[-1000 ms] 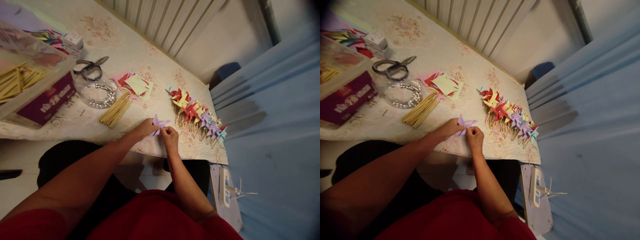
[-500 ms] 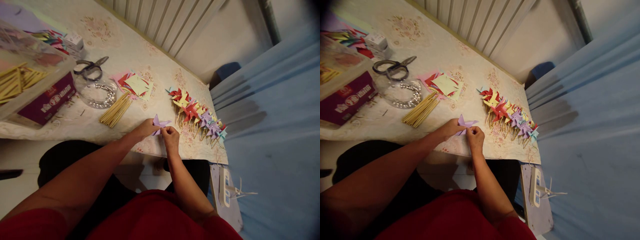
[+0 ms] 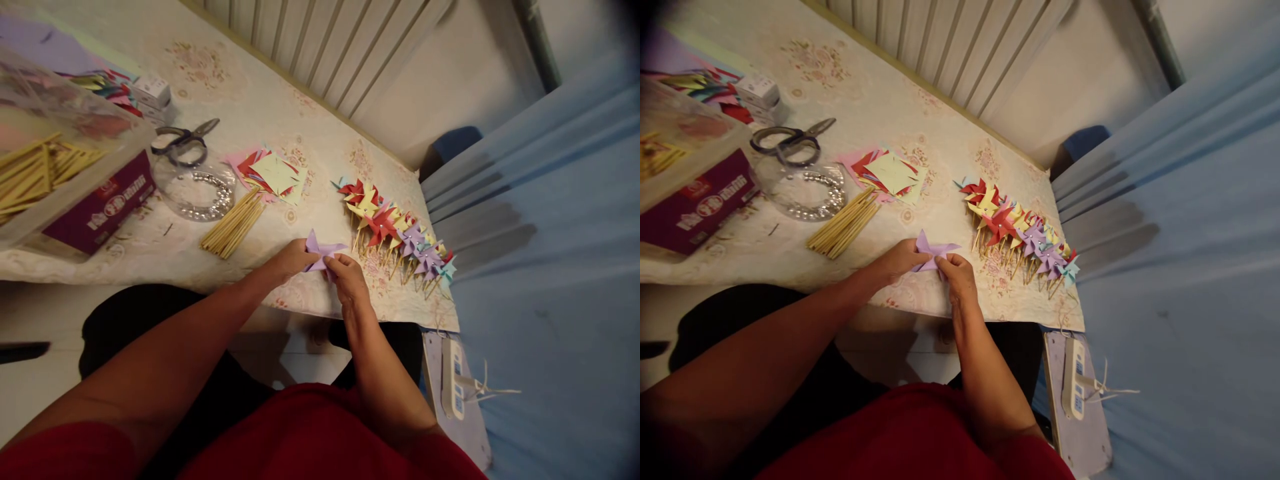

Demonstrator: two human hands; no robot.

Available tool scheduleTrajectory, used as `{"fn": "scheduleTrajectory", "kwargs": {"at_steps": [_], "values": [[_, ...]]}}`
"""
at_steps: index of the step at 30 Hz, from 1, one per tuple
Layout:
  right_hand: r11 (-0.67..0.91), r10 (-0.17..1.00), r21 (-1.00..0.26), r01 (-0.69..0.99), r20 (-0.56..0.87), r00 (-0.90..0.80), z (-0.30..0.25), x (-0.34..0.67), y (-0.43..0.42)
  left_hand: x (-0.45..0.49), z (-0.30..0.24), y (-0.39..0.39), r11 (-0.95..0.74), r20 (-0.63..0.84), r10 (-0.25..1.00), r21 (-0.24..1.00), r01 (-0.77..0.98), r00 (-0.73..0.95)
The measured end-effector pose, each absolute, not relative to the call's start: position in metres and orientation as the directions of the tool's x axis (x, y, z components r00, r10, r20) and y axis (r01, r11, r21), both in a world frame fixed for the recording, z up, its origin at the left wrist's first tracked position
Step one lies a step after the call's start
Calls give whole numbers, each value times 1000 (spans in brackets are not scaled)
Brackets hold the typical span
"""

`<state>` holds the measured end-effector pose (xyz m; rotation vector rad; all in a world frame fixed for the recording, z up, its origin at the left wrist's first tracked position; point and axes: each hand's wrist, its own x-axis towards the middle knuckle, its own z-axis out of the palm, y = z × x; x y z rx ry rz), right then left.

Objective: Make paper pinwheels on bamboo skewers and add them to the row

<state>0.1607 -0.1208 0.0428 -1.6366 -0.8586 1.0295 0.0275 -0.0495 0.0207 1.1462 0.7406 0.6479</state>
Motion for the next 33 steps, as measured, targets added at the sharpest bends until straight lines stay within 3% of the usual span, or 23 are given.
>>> {"fn": "scheduleTrajectory", "kwargs": {"at_steps": [8, 16, 22, 25, 28, 30, 33], "values": [[-308, 864, -949, 66, -250, 438, 36, 161, -110, 29, 14, -46, 293, -219, 782, 955, -34, 583], [-320, 867, -947, 40, -276, 415, 36, 160, -104, 25, 19, -48, 437, -276, 771, 885, -162, 574], [-315, 883, -949, 32, -280, 377, 42, 153, -100, 20, 24, -45, 396, -251, 794, 904, -158, 554], [-263, 867, -959, 107, -186, 462, 51, 156, -94, 16, 27, -41, 371, -230, 825, 910, -187, 516], [-145, 791, -942, 302, 73, 608, 69, 158, -77, 13, 27, -36, 376, -237, 846, 900, -220, 477], [-80, 824, -897, 435, 186, 535, 88, 150, -59, 13, 27, -36, 395, -267, 852, 893, -217, 451], [67, 949, -809, 583, 231, 213, 117, 119, -26, 14, 28, -39, 437, -301, 840, 869, -233, 451]]}}
